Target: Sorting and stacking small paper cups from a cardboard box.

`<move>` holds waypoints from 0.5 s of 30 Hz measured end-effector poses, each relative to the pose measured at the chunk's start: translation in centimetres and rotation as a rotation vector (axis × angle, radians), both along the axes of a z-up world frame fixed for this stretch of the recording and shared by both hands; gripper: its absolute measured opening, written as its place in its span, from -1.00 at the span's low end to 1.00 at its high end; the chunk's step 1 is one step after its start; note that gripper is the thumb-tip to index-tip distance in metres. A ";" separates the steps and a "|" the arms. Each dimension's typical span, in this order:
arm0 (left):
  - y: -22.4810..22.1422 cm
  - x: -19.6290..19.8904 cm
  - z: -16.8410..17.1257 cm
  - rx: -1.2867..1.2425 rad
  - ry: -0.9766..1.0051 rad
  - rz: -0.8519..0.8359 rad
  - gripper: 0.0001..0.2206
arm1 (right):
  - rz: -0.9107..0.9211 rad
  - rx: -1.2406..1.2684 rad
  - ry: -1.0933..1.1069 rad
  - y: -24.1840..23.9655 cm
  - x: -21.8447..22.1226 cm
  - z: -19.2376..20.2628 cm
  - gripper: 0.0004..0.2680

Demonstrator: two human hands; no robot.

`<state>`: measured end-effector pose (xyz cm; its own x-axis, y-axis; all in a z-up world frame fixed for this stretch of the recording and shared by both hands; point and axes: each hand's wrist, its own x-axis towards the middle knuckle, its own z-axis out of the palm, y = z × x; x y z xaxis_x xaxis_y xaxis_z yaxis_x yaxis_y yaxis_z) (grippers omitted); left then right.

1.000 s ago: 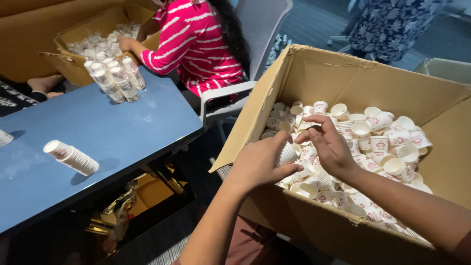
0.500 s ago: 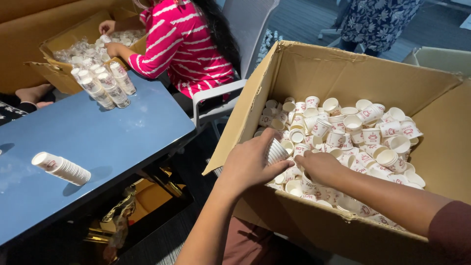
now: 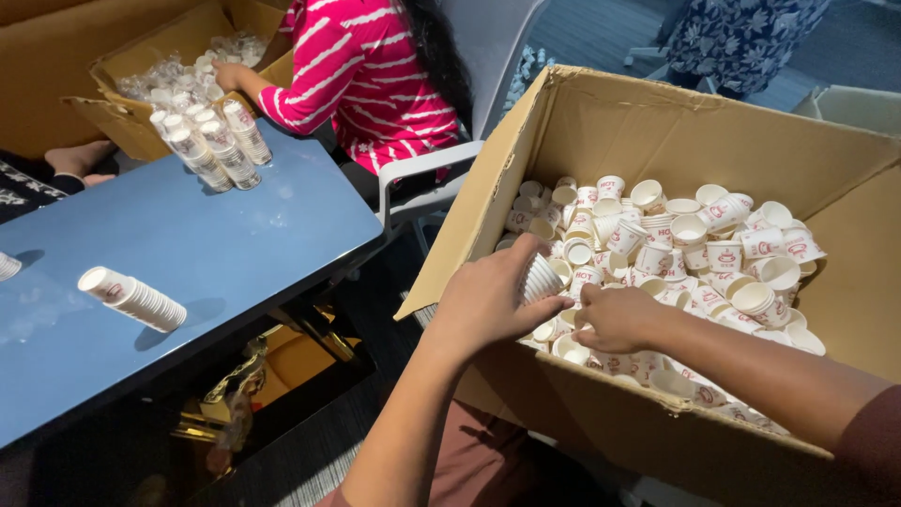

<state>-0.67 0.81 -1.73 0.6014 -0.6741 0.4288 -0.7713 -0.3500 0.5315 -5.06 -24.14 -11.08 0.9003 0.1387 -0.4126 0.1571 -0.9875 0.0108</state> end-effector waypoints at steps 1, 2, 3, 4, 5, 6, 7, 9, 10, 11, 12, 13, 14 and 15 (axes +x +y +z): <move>0.0 0.1 0.0 0.006 0.008 0.005 -0.43 | 0.005 0.006 0.008 0.3 -0.3 0.8 -0.82; 0.1 0.1 0.0 0.011 0.007 0.008 -0.43 | 0.026 -0.023 0.036 0.7 -0.5 1.4 -0.81; 0.2 0.2 -0.1 0.015 0.006 0.010 -0.42 | 0.047 -0.052 0.064 1.1 -0.7 2.0 -0.78; 0.1 0.3 -0.2 0.017 0.022 0.011 -0.42 | 0.049 -0.049 0.080 0.6 -0.6 0.9 -0.78; 0.0 0.3 -0.3 0.006 0.003 0.004 -0.43 | 0.105 -0.086 0.024 0.1 -0.4 -0.1 -0.82; -0.1 0.3 -0.5 -0.006 -0.013 -0.007 -0.44 | 0.159 -0.123 -0.029 -0.4 -0.5 -1.2 -0.85; 0.0 0.3 -0.5 -0.005 0.007 -0.008 -0.44 | 0.159 -0.120 -0.010 -0.3 -0.4 -1.1 -0.85; 0.0 0.4 -0.6 -0.034 -0.036 -0.029 -0.43 | 0.233 -0.148 -0.130 -0.2 -0.5 -1.0 -0.89; -0.1 0.1 -0.6 -0.035 -0.021 -0.030 -0.43 | 0.233 -0.147 -0.114 -0.2 -0.8 -1.0 -0.89; -0.1 -0.1 -0.5 -0.013 -0.013 -0.010 -0.42 | 0.268 -0.121 -0.146 -0.2 -1.1 -0.9 -0.86; 0.0 0.1 -0.2 0.014 -0.020 0.011 -0.41 | 0.305 -0.091 -0.193 0.0 -0.8 -0.7 -0.79; 0.1 0.0 -0.2 0.018 -0.019 0.012 -0.41 | 0.305 -0.087 -0.193 0.0 -0.9 -1.4 -0.79; 0.0 0.0 -0.1 0.003 -0.037 0.010 -0.41 | 0.335 -0.079 -0.211 -0.2 -0.8 -1.9 -0.72; -0.1 0.0 0.1 -0.012 -0.055 0.008 -0.40 | 0.364 -0.070 -0.230 -0.5 -0.9 -2.4 -0.64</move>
<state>-0.68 0.73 -1.63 0.5820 -0.6641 0.4693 -0.7968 -0.3504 0.4923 -5.92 -24.61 -13.53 0.8672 0.4432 -0.2270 0.4809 -0.8637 0.1509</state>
